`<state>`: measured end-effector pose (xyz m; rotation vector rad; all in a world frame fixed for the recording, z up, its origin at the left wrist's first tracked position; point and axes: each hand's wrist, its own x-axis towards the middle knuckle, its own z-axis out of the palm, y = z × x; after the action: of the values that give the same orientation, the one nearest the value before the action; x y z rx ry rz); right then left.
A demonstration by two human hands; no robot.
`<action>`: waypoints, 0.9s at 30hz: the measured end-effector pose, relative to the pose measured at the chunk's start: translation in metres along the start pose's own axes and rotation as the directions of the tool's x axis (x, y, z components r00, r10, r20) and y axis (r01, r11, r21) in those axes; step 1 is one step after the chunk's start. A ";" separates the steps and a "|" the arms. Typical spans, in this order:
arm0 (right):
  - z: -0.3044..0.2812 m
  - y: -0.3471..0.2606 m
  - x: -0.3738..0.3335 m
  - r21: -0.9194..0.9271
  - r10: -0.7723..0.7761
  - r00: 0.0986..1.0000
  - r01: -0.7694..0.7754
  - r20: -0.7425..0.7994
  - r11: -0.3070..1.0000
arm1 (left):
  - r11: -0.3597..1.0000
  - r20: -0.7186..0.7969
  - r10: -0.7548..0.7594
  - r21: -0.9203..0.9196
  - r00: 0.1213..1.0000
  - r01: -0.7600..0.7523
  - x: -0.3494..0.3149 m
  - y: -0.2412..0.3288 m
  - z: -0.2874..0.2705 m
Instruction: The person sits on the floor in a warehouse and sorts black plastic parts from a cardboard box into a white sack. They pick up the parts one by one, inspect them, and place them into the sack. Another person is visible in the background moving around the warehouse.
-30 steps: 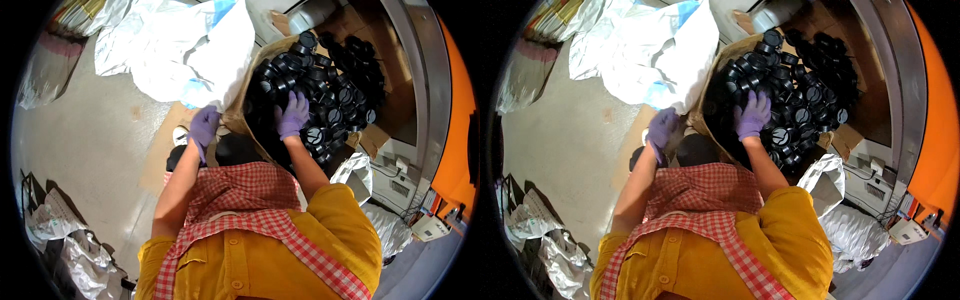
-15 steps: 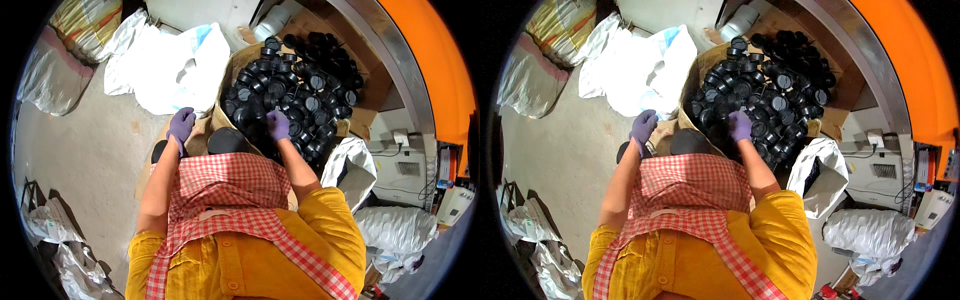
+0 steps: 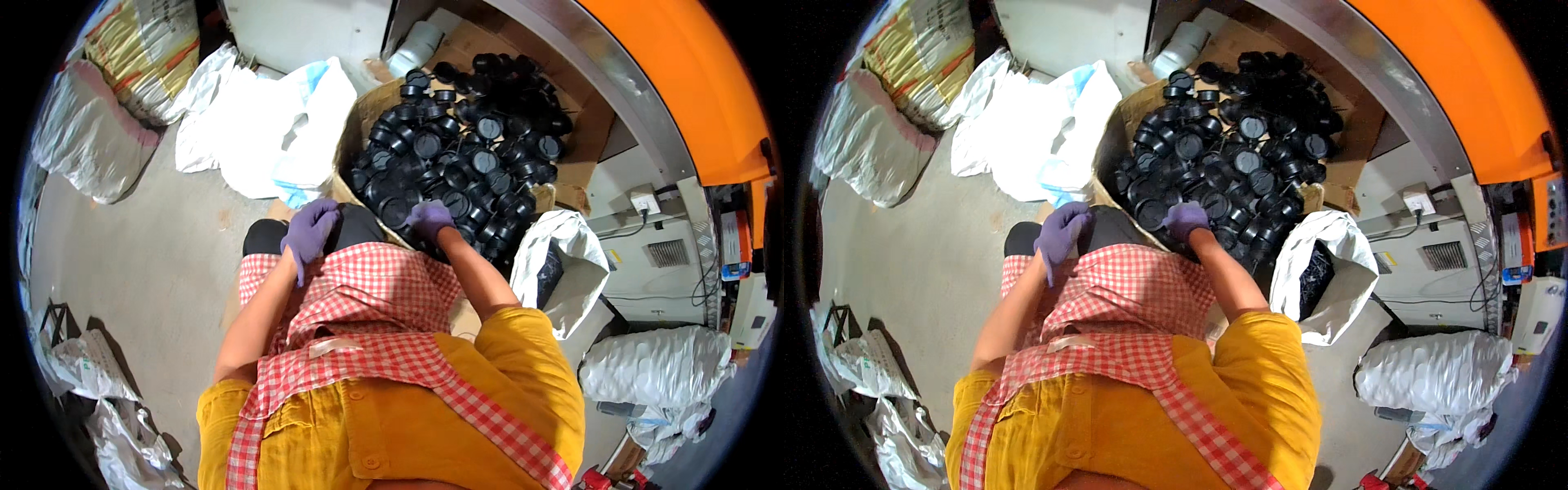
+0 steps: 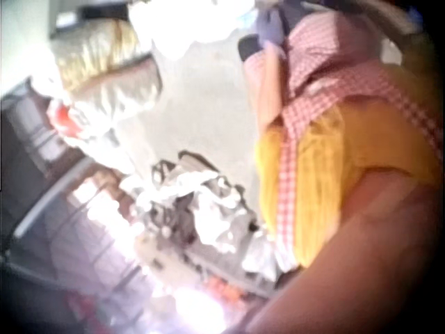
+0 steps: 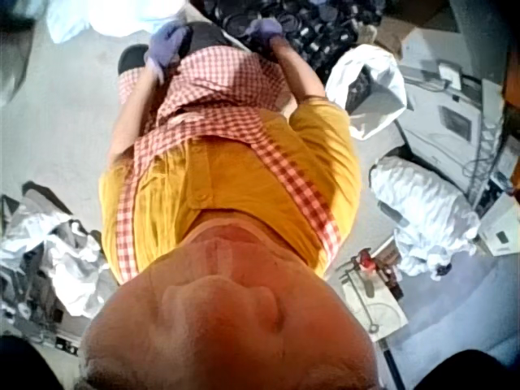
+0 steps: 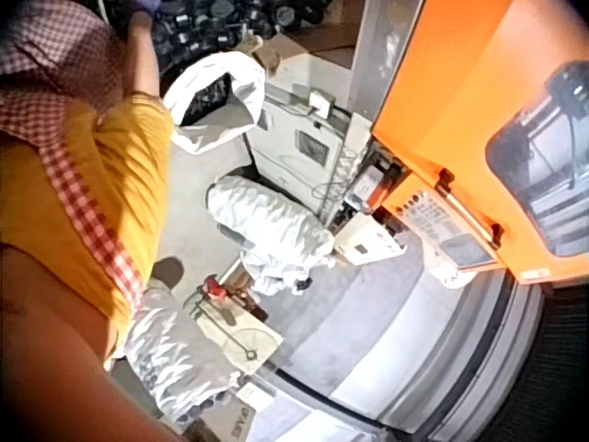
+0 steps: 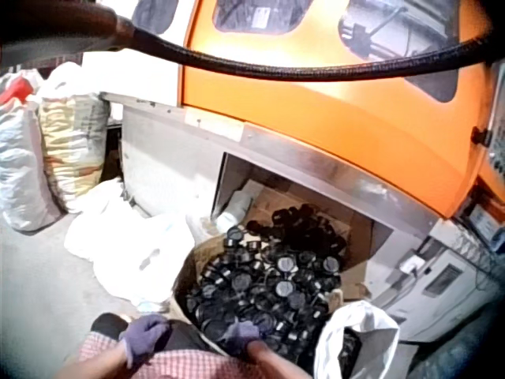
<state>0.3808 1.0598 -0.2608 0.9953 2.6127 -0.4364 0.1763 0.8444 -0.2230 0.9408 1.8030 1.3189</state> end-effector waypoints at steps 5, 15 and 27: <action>-0.003 0.024 -0.002 0.220 -0.151 0.957 0.207 -0.247 0.953 | 0.994 0.024 0.096 -0.062 0.995 -0.095 0.002 0.044 0.033; -0.029 -0.001 -0.014 -0.076 -0.168 0.980 0.177 0.110 0.981 | 0.993 0.216 -0.015 0.115 0.976 -0.010 0.031 0.045 0.070; -0.125 -0.054 -0.054 0.260 -0.330 0.740 0.558 -0.587 0.788 | 0.870 0.049 0.013 -0.493 0.999 0.013 0.049 0.086 0.028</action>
<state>0.3603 1.0383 -0.1180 0.6068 3.3669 -1.0225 0.1891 0.9187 -0.1520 0.6792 1.3216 1.6340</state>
